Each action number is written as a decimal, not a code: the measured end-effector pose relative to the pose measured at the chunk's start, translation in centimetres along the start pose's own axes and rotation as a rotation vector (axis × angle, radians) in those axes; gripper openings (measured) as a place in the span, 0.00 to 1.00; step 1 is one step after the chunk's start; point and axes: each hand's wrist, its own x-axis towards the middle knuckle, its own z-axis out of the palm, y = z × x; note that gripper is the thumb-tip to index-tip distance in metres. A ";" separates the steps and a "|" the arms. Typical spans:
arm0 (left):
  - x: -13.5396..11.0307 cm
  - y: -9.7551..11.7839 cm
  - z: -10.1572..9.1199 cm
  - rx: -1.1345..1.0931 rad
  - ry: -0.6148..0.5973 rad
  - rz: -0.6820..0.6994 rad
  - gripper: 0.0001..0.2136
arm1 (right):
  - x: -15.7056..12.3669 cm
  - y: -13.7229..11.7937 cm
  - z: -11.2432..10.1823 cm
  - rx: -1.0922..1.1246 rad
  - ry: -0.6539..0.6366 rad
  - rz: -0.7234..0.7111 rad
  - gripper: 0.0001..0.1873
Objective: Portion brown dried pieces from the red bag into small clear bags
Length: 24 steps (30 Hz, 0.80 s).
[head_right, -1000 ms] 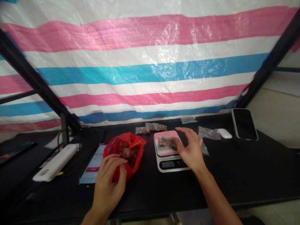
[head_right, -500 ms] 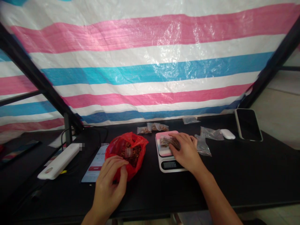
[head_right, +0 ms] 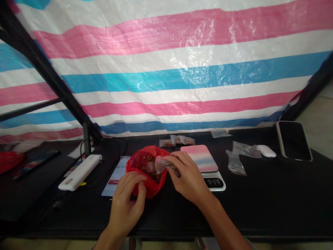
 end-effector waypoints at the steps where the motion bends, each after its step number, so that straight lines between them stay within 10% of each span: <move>1: 0.0 -0.1 -0.1 0.000 0.001 -0.002 0.09 | 0.0 0.1 0.2 -0.009 -0.009 -0.002 0.18; 24: -0.2 -0.8 -0.8 -0.007 0.003 -0.036 0.09 | 0.3 0.7 0.7 -0.087 0.057 -0.029 0.17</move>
